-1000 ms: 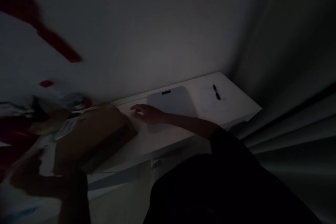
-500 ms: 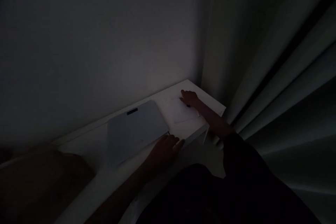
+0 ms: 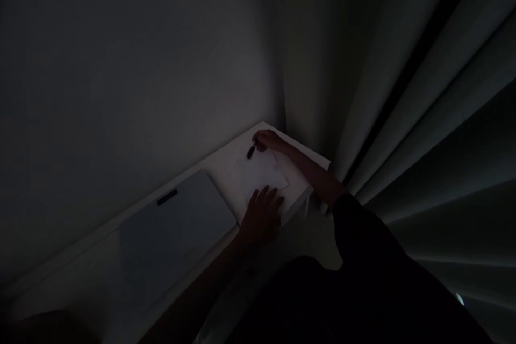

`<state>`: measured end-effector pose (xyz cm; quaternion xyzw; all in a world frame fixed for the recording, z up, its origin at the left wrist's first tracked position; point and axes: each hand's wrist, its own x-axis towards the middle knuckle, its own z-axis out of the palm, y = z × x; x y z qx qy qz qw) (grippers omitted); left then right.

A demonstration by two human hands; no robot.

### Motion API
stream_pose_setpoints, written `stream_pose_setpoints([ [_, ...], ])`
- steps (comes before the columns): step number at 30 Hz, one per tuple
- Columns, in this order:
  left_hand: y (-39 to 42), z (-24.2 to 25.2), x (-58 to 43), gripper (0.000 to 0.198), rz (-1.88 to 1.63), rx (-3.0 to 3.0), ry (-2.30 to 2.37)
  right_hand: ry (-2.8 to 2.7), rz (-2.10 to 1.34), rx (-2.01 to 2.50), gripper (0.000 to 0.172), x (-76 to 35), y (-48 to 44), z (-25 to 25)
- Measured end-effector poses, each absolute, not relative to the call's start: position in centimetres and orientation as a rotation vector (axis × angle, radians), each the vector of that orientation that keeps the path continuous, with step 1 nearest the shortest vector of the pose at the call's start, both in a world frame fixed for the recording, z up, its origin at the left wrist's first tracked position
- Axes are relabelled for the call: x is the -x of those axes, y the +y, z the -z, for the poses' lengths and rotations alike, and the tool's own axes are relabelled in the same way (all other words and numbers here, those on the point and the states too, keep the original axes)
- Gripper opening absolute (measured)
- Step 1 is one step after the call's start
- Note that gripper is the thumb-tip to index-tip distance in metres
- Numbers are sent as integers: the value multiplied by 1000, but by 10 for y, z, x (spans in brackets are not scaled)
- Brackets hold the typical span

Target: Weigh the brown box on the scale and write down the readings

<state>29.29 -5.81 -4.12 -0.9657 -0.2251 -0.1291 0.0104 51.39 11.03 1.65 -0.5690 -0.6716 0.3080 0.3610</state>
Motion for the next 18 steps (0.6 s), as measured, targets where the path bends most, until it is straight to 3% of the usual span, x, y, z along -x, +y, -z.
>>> stream_pose_setpoints([
  [3,-59,42,-290,50,402,3044,-749,-1565,-897,1350,12,-520,116,-11],
  [8,-59,42,-290,50,364,3124,-834,-1433,-950,1245,24,-526,114,-1],
  [12,-57,42,-290,51,360,3166,-828,-1429,-854,1271,38,-526,112,4],
  [18,-58,40,-290,51,402,3180,-802,-1486,-712,1404,37,-520,108,8],
])
